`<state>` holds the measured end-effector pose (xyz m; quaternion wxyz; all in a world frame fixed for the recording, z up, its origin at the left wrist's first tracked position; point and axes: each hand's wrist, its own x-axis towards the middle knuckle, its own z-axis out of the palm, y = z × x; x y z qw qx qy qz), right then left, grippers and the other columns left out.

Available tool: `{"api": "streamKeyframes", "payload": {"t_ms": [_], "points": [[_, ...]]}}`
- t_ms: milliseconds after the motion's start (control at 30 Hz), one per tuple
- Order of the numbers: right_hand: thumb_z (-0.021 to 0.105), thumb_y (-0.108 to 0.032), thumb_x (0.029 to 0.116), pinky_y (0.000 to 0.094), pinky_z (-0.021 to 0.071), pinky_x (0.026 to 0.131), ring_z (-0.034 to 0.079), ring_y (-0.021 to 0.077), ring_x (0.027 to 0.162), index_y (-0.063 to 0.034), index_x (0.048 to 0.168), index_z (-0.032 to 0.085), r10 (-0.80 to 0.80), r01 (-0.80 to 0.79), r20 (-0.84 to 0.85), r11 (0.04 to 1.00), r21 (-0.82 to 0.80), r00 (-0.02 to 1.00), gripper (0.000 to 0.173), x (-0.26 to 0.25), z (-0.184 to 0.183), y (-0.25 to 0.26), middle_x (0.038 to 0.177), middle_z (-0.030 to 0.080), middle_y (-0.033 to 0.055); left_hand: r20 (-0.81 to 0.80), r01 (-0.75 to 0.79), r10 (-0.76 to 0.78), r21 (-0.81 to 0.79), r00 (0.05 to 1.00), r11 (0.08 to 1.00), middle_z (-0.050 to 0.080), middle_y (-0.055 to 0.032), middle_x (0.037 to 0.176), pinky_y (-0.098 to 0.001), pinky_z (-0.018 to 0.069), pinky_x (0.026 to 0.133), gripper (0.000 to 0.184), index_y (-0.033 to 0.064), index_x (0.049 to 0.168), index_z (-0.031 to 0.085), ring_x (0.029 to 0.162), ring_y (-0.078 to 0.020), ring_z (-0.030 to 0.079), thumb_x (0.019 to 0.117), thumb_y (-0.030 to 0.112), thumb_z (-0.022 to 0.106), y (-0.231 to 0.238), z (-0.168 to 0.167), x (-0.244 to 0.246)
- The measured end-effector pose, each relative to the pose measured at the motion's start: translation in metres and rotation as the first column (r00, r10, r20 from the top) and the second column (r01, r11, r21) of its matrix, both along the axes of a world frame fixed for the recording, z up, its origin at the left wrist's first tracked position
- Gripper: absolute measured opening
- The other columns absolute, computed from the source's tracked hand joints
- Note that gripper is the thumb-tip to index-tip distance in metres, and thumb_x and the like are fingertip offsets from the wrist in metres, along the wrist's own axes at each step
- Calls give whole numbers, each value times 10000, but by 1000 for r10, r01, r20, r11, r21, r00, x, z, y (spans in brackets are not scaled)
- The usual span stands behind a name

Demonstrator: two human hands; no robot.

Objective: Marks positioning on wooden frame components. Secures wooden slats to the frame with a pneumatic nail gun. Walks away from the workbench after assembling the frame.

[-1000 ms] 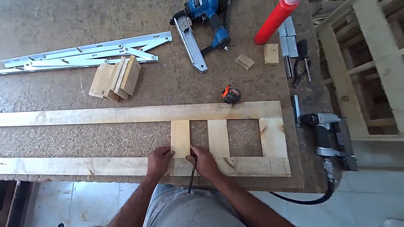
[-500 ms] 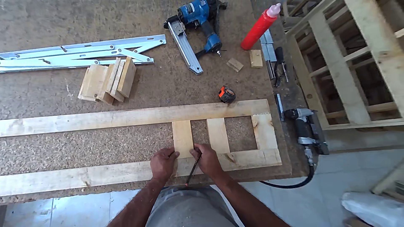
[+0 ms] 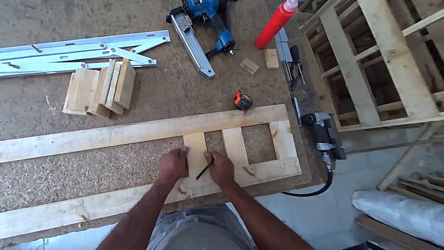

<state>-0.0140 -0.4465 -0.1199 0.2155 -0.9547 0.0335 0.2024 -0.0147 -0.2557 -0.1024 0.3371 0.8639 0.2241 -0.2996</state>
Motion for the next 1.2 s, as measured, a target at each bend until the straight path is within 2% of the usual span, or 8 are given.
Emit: {"api": "streamKeyframes", "payload": {"t_ms": [133,333,633,767,867,1033,1133,1200], "points": [[465,-491,1073,533,547,700,714,303,822,-110,876,719,9,-9,-36,1000,-9,999,498,12,3,2,825,714,95,-102,186,-176,97,979,978,729,-167,1010,-649,531,857,636,121,1067,723,1020,-381,700,1059,618,326,-11,4,30],[475,-453,1072,505,547,629,712,283,759,-122,839,717,33,-32,127,999,-8,991,471,3,-14,0,754,696,76,-106,211,-204,51,973,976,705,-143,893,-617,546,798,614,109,985,695,906,-351,703,1051,620,362,-3,-7,34],[535,-377,1045,440,530,556,655,245,641,-94,711,626,18,-54,321,993,105,947,447,-6,-29,-5,647,596,53,-79,374,-367,113,927,920,726,-105,894,-565,560,800,468,117,969,708,900,-313,722,1047,527,497,-10,2,-22],[556,-277,1031,495,604,704,740,309,823,-40,868,735,66,-91,262,993,82,963,339,4,-5,-1,825,723,129,-186,338,-330,16,926,941,723,-184,1156,-623,522,953,499,86,1218,695,1120,-392,686,1057,500,468,-16,25,-7],[482,-402,1062,521,586,660,729,331,809,-31,902,713,85,-105,199,991,88,976,466,8,3,0,839,704,151,-181,270,-268,-15,946,963,730,-175,1131,-648,522,934,511,90,1157,716,1102,-382,690,1022,541,517,-1,41,9],[433,-339,1084,616,564,699,727,381,775,-53,1227,702,49,-50,11,968,244,999,417,-3,26,-18,862,736,178,324,-116,-2,344,946,932,650,-159,1337,-556,441,1110,472,102,1313,674,1293,-347,581,1032,463,560,105,80,65],[462,-349,1083,602,540,647,703,393,715,-21,1072,706,12,-16,27,983,180,1000,409,-7,48,-6,766,694,187,383,-254,79,433,921,865,562,-266,1407,-677,429,1061,473,56,1387,606,1325,-485,510,1020,352,579,196,82,115],[480,-397,1067,535,546,621,675,316,678,-11,977,697,-7,-4,49,975,223,999,452,-5,58,10,736,658,143,233,-175,94,359,968,917,642,-293,1260,-716,460,987,461,20,1284,653,1210,-497,598,1040,395,540,241,72,136]]}}
